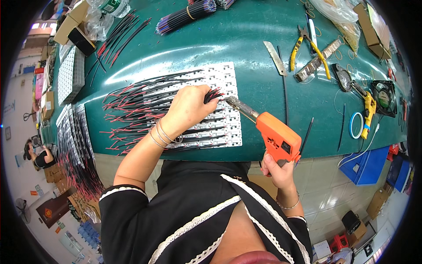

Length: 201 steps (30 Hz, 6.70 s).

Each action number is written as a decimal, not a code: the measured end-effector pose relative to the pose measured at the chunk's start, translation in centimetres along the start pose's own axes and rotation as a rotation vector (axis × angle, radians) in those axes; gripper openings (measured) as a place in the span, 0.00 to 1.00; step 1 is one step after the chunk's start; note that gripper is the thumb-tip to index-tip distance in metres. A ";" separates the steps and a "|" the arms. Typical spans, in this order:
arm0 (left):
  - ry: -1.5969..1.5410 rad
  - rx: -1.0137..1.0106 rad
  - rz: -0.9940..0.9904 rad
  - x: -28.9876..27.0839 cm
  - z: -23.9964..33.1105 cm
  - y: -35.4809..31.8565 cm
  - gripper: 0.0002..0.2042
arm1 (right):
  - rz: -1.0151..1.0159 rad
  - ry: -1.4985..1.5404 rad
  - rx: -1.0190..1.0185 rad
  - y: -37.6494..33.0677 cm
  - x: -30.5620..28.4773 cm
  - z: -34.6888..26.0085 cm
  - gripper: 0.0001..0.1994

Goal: The person solders wires onto a circuit board using a soldering iron, places the assembled board onto a stack to the side, and then solders wires onto a new circuit board.

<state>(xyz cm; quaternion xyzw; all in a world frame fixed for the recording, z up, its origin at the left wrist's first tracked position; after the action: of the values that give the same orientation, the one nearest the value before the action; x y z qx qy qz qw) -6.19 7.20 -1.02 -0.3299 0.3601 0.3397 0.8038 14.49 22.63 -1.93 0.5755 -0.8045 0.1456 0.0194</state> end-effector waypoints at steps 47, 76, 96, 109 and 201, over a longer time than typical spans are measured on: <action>-0.170 0.024 0.022 -2.0 -0.3 0.9 0.10 | 0.003 0.161 -0.085 1.4 -0.3 -0.5 0.11; -0.056 -0.037 0.027 -0.7 -0.4 1.1 0.11 | -0.006 0.021 0.030 1.8 0.2 -0.6 0.07; -0.085 0.123 -0.083 -1.6 -0.3 2.3 0.09 | 0.011 0.092 0.013 1.5 0.2 -0.4 0.10; 0.036 0.177 -0.154 -2.0 0.3 2.9 0.08 | 0.004 0.074 0.023 1.6 0.2 -0.5 0.11; -0.202 0.037 -0.061 -2.3 -0.9 2.5 0.09 | 0.020 0.160 -0.089 4.1 0.0 -1.1 0.19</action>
<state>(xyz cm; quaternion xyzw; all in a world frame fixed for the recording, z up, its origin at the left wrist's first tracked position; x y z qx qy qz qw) -9.64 7.18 -0.39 -0.2897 0.2732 0.3401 0.8519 10.50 24.11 -1.74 0.5527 -0.8117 0.1554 0.1075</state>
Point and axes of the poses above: each hand's wrist, its own y-axis towards the middle knuckle, its own x-axis out of the palm, z = x × y, the point moved 2 cm from there along y, towards the middle knuckle, and after that the axes turned 8 degrees about -x, right-handed, at the moved point
